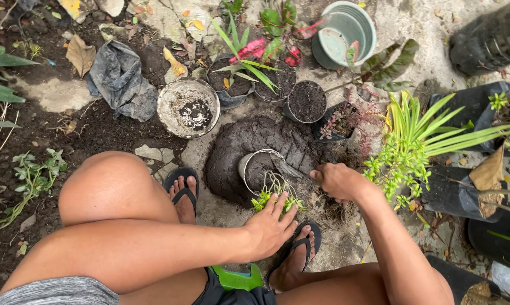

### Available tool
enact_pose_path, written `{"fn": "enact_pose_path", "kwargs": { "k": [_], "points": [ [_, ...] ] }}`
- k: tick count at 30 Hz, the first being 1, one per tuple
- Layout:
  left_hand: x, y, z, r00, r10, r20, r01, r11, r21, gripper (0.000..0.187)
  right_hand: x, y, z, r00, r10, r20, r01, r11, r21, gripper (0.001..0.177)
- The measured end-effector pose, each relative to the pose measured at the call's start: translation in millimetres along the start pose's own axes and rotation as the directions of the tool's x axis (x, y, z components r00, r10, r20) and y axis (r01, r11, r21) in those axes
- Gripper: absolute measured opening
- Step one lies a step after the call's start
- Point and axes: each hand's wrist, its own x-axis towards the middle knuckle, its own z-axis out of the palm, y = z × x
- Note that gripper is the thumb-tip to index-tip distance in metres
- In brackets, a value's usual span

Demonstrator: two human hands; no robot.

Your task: The person plants a small green plant into a soil bed by hand and using a trowel to dig and pack the soil.

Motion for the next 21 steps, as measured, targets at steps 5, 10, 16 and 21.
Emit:
{"fn": "enact_pose_path", "kwargs": {
  "k": [5, 10, 16, 21],
  "points": [
    [-4.0, 0.3, -1.2, 1.0, -0.011, 0.004, 0.011, 1.0, 0.01, 0.07, -24.9, 1.1, 5.8, 0.991, 0.081, 0.104, -0.099, 0.978, 0.182, 0.044],
    [-8.5, -2.4, -5.7, 1.0, -0.014, 0.025, 0.013, 0.999, 0.035, 0.078, -32.8, 17.3, 33.1, 0.99, 0.03, 0.137, -0.079, 0.925, 0.371, 0.05],
    [-22.2, 18.5, -18.8, 0.993, 0.007, -0.122, 0.013, 0.987, 0.158, 0.073, -72.4, 42.5, 42.4, 0.969, 0.059, 0.238, -0.183, 0.819, 0.544, 0.037],
    [6.7, 60.0, 32.8, 0.564, 0.355, -0.745, -0.509, 0.861, 0.025, 0.064, -96.1, 58.0, 40.3, 0.973, 0.222, -0.055, -0.198, 0.937, 0.289, 0.049]
  ]
}}
